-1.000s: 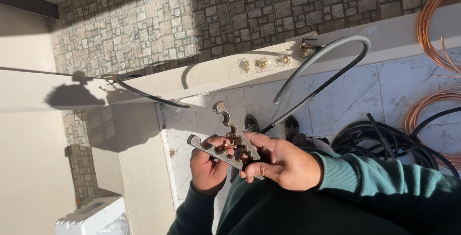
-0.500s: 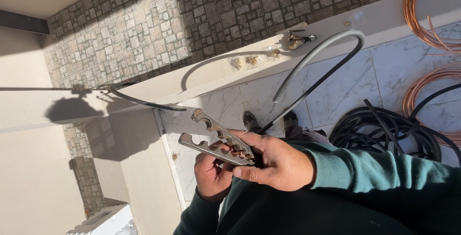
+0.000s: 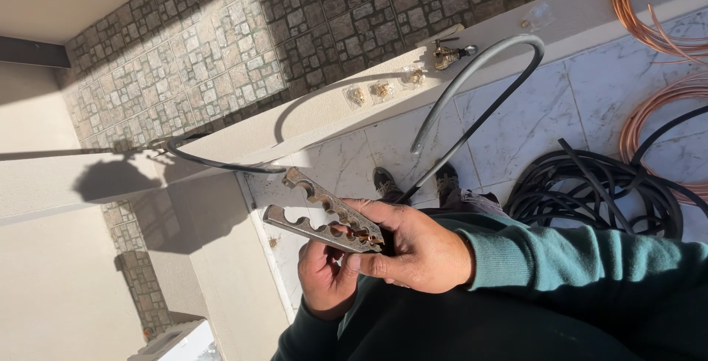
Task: The person handles copper tubing, a brass fitting, and a black flexible hose. They use a pipe cutter to cut the copper tube, then attach the brass fitting to the hose and tighten it with a wrench. The person repeats similar steps with another length of copper tubing and hose, securing the fitting by hand and with the wrench.
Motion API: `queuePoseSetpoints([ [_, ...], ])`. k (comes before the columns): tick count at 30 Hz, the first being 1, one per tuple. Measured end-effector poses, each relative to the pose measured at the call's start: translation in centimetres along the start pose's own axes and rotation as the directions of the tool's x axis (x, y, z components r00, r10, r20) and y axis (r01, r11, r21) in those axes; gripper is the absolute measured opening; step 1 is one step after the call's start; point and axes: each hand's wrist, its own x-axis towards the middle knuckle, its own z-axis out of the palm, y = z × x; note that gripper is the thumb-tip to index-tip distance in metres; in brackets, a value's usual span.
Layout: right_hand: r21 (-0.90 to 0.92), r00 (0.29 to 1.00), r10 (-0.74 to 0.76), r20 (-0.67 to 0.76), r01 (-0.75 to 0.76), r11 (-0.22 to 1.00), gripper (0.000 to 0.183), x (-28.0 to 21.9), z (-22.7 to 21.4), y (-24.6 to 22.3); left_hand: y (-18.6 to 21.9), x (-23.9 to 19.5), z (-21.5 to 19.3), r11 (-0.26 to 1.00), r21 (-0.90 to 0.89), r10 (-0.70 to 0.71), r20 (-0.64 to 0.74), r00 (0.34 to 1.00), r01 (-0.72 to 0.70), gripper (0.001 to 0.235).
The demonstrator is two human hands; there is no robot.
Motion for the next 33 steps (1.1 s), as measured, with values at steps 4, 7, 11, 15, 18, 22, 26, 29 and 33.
queuePoseSetpoints([
  [4,0.138,0.984,0.175,-0.012,-0.172,0.975,0.071,-0.1,0.2,0.8,0.2,0.2,0.3,1.000,-0.009,0.002,-0.004,1.000,-0.002,0.057],
  [7,0.189,0.994,0.106,-0.030,-0.099,0.977,0.070,0.0,0.3,0.7,0.9,1.0,0.5,0.999,-0.021,0.034,0.012,0.999,-0.034,0.056],
  [11,0.296,0.973,0.228,-0.028,-0.209,0.932,0.072,0.3,0.1,-0.3,1.6,1.5,0.7,0.991,0.021,0.134,0.039,0.990,-0.135,0.050],
  [15,0.330,0.969,0.245,-0.034,-0.220,0.918,0.071,0.2,0.4,-0.1,0.9,1.0,1.0,0.983,0.095,0.156,0.017,0.988,-0.157,0.043],
  [18,0.320,0.974,0.208,-0.091,-0.169,0.932,0.069,0.0,0.6,-0.4,1.2,0.9,1.2,0.986,0.106,0.126,-0.001,0.992,-0.125,0.036],
  [22,-0.329,0.969,-0.210,-0.133,0.157,0.931,0.058,0.2,0.0,-1.9,1.5,0.9,1.3,0.994,0.069,0.089,-0.007,0.996,-0.089,0.037],
  [26,-0.464,0.986,-0.158,-0.054,0.116,0.878,0.064,-0.3,-0.9,-1.8,1.5,1.0,1.3,0.997,-0.004,0.071,0.025,0.997,-0.071,0.036],
  [29,-0.384,0.993,0.095,-0.073,-0.116,0.916,0.069,0.3,-0.4,-3.8,2.3,1.0,1.7,0.994,0.022,0.104,0.031,0.994,-0.105,0.034],
  [33,-0.248,0.932,0.353,-0.078,-0.361,0.899,0.076,0.0,-0.3,-3.8,2.8,1.3,2.1,0.995,0.067,0.073,-0.004,0.997,-0.073,0.033],
])
